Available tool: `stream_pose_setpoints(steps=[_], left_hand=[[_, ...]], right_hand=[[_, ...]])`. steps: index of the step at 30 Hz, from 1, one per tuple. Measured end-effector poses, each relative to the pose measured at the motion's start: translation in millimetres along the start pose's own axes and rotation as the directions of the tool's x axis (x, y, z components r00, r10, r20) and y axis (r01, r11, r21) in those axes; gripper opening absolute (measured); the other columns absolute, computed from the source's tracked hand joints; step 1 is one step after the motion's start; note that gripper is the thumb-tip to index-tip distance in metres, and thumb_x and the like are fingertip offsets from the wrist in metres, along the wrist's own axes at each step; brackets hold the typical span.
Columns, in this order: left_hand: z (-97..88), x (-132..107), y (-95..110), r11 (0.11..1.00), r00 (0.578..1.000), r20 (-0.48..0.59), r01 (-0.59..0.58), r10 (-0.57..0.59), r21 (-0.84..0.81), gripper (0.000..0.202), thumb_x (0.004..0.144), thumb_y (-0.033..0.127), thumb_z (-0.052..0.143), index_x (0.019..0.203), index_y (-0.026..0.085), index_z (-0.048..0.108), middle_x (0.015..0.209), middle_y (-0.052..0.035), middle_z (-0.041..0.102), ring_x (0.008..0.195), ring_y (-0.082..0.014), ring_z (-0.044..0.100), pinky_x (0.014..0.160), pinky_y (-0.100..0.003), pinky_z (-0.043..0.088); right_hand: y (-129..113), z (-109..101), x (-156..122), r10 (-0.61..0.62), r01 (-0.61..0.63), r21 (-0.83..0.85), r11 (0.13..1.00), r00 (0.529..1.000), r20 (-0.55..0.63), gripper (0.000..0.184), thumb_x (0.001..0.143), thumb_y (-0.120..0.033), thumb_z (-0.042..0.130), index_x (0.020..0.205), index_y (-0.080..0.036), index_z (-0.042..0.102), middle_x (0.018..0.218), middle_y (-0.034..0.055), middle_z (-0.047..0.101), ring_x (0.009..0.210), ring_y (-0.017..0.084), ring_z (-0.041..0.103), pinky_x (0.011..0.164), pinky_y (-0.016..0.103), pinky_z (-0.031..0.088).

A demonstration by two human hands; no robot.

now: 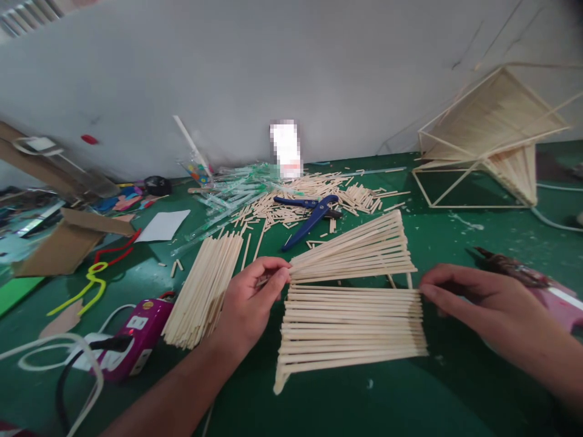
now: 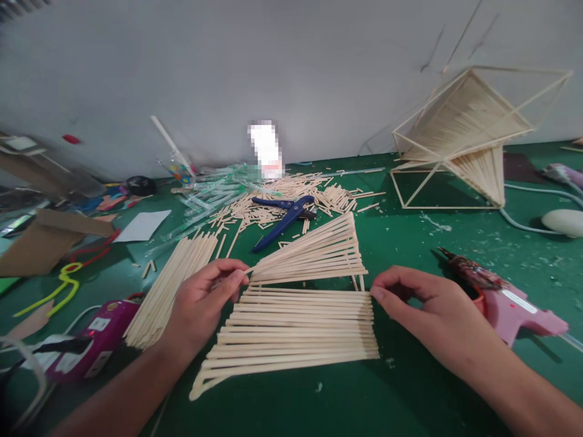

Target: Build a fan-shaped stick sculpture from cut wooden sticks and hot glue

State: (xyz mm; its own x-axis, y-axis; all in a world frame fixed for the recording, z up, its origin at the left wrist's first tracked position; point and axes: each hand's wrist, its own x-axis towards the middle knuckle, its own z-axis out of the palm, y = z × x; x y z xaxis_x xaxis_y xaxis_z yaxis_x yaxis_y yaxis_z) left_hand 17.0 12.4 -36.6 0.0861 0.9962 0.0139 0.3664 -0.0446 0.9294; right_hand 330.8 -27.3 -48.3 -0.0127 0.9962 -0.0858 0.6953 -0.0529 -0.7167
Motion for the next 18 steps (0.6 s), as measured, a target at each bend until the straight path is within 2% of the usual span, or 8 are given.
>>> stream_pose_setpoints(steps=[12,18], left_hand=[[-2.2,-2.6,-1.7,0.995,0.998,0.004,-0.064,0.064,0.077,0.012,0.088,0.031,0.056,0.093,0.023,0.064,0.079,0.002,0.067,0.063,-0.0078,0.056,0.06,-0.019,0.046],[-1.3,-2.3,-0.7,0.992,0.998,-0.004,-0.06,0.061,0.111,0.014,0.087,0.033,0.057,0.091,0.023,0.065,0.084,0.0007,0.067,0.063,-0.0085,0.056,0.058,-0.02,0.046]], right_hand=[[-1.1,3.3,0.9,-0.037,0.038,0.019,0.999,0.996,-0.076,0.031,0.076,-0.055,0.054,0.075,-0.027,0.066,0.073,-0.0029,0.066,0.061,0.014,0.059,0.055,0.02,0.045],[3.2,3.2,-0.1,-0.043,0.045,0.047,0.998,0.999,-0.027,0.031,0.077,-0.055,0.054,0.075,-0.026,0.065,0.066,-0.0024,0.063,0.056,0.014,0.057,0.05,0.019,0.044]])
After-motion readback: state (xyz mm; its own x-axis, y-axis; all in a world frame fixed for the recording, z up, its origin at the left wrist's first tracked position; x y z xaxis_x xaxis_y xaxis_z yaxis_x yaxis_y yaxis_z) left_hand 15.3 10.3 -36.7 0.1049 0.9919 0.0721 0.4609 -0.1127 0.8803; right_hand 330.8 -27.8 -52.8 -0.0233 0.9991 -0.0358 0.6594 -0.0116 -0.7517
